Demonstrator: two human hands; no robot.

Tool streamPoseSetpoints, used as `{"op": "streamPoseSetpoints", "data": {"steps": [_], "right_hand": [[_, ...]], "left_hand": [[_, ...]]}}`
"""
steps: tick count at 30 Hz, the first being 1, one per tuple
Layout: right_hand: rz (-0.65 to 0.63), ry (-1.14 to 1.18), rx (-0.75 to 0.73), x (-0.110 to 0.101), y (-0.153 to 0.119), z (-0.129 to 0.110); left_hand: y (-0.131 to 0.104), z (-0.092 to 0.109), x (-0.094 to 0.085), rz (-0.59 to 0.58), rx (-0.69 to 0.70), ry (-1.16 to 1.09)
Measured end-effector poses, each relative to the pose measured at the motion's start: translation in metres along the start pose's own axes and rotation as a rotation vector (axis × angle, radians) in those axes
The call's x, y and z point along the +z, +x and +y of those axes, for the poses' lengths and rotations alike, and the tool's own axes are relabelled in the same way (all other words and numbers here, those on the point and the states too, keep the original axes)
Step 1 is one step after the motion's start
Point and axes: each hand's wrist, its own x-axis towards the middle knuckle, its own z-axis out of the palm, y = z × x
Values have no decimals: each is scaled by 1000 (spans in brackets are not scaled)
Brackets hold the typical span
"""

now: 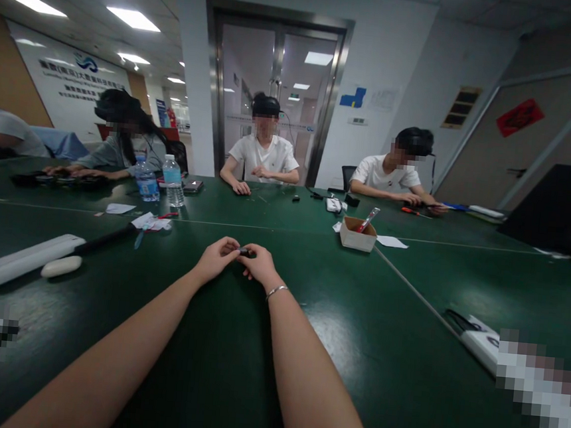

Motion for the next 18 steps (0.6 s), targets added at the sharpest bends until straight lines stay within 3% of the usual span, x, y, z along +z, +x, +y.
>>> {"op": "streamPoseSetpoints", "data": {"steps": [10,18], "right_hand": [[35,290,120,-7,3,2],[8,505,201,-18,2,-1]], "left_hand": [[2,-4,-6,-74,-67,-31],[3,-10,-5,-65,-88,8]]}}
